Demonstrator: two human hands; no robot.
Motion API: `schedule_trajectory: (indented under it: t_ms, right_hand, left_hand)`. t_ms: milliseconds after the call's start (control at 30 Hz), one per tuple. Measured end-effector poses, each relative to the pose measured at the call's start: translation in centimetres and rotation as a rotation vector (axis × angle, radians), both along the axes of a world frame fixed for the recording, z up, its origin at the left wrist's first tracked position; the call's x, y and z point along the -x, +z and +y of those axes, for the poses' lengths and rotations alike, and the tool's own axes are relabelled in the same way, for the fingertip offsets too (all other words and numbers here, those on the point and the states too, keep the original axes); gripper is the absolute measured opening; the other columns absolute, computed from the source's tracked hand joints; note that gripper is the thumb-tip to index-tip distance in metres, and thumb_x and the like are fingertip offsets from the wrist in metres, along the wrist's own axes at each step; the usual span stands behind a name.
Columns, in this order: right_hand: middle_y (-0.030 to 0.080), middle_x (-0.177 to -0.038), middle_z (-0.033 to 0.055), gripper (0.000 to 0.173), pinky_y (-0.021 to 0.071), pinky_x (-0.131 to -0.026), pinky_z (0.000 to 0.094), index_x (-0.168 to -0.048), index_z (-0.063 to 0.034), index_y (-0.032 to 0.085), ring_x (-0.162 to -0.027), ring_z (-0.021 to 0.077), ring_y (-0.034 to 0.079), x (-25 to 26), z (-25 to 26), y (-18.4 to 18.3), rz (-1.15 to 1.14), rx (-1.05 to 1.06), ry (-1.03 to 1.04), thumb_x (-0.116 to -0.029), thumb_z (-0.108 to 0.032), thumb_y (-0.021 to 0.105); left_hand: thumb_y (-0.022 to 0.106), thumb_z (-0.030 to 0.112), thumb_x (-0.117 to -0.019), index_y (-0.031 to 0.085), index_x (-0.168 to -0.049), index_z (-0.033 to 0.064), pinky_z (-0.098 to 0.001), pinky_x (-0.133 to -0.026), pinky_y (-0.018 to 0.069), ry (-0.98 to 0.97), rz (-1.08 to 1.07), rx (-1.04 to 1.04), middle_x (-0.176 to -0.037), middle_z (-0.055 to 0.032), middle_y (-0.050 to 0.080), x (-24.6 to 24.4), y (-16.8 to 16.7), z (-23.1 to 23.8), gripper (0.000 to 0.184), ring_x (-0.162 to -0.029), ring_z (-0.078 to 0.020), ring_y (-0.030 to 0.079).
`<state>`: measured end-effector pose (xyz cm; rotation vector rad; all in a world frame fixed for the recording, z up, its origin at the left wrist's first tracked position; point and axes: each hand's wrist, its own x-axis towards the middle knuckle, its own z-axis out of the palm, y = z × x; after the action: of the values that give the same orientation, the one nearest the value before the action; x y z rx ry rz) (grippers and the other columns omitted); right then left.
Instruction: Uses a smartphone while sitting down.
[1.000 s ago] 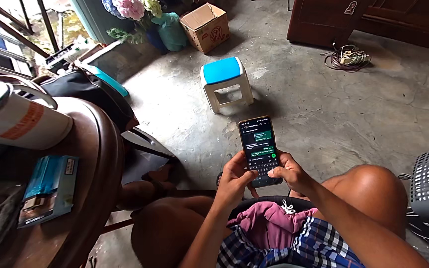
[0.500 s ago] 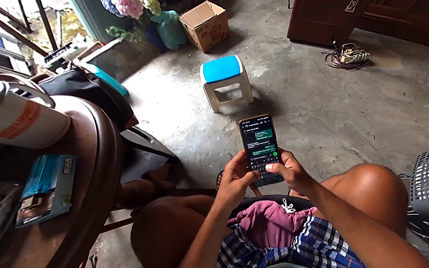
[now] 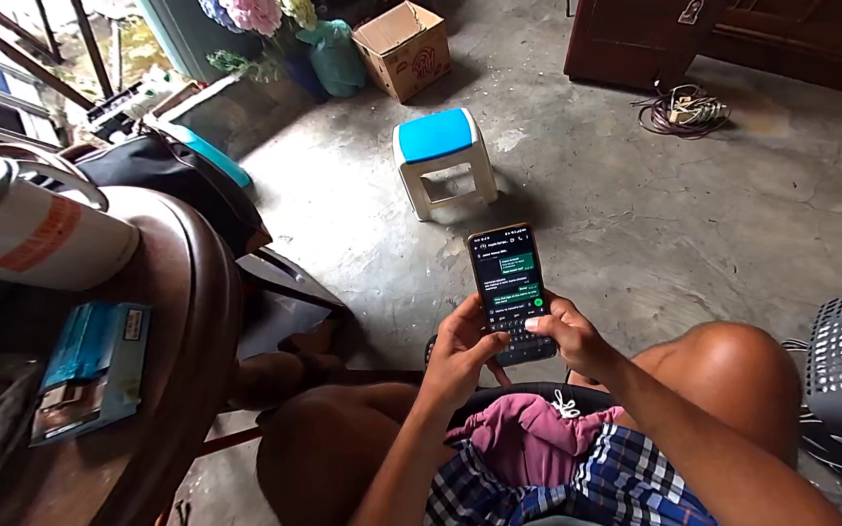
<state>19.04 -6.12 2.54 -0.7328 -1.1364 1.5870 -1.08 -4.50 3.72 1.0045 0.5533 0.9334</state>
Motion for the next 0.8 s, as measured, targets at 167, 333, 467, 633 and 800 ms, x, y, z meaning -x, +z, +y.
schedule_trajectory:
  t_ms: [167, 333, 467, 633, 800]
  right_hand:
    - [0.072, -0.112, 0.0029, 0.038, 0.0564, -0.096, 0.0326, -0.128, -0.0034, 0.057, -0.104, 0.0092, 0.069, -0.8, 0.3, -1.0, 0.012, -0.035, 0.035, -0.0967, -0.009, 0.037]
    - [0.072, -0.112, 0.0025, 0.038, 0.0560, -0.097, 0.0319, -0.126, -0.0037, 0.060, -0.104, 0.0086, 0.069, -0.9, 0.4, -1.1, 0.023, -0.046, 0.041, -0.0958, -0.007, 0.036]
    - [0.072, -0.115, 0.0021, 0.043, 0.0571, -0.096, 0.0325, -0.131, -0.0039, 0.055, -0.105, 0.0091, 0.069, -1.0, 0.4, -1.0, 0.062, -0.051, 0.088, -0.0898, -0.001, 0.044]
    - [0.072, -0.116, 0.0024, 0.049, 0.0582, -0.095, 0.0318, -0.133, -0.0031, 0.052, -0.105, 0.0093, 0.070, -1.0, 0.3, -0.7, 0.039, -0.041, 0.094, -0.0848, 0.005, 0.045]
    - [0.072, -0.116, 0.0035, 0.049, 0.0581, -0.096, 0.0326, -0.134, -0.0025, 0.052, -0.105, 0.0100, 0.070, -1.1, 0.3, -0.8, 0.040, -0.046, 0.094, -0.0860, 0.004, 0.045]
  left_hand:
    - [0.047, -0.008, -0.0940, 0.049, -0.136, -0.0029, -0.0341, -0.051, 0.0620, -0.018, -0.024, 0.014, -0.118, -0.0187, 0.069, 0.1, 0.2, 0.1, 0.043, -0.085, -0.0235, 0.075]
    - [0.047, -0.007, -0.0946, 0.049, -0.137, -0.0028, -0.0340, -0.051, 0.0620, -0.023, -0.025, 0.011, -0.119, -0.0189, 0.069, 0.2, 0.2, 0.1, 0.043, -0.085, -0.0238, 0.075]
    - [0.057, -0.010, -0.0899, 0.044, -0.142, -0.0021, -0.0359, -0.057, 0.0637, -0.079, -0.036, -0.048, -0.125, -0.0189, 0.066, 0.4, 0.1, 0.3, 0.054, -0.096, -0.0267, 0.074]
    - [0.056, -0.015, -0.0842, 0.039, -0.144, -0.0015, -0.0366, -0.059, 0.0643, -0.097, -0.015, -0.078, -0.127, -0.0180, 0.065, 0.4, 0.0, 0.2, 0.064, -0.098, -0.0272, 0.074]
    - [0.056, -0.014, -0.0840, 0.041, -0.143, -0.0015, -0.0365, -0.058, 0.0640, -0.093, -0.022, -0.071, -0.128, -0.0188, 0.065, 0.3, 0.0, 0.2, 0.062, -0.098, -0.0275, 0.074]
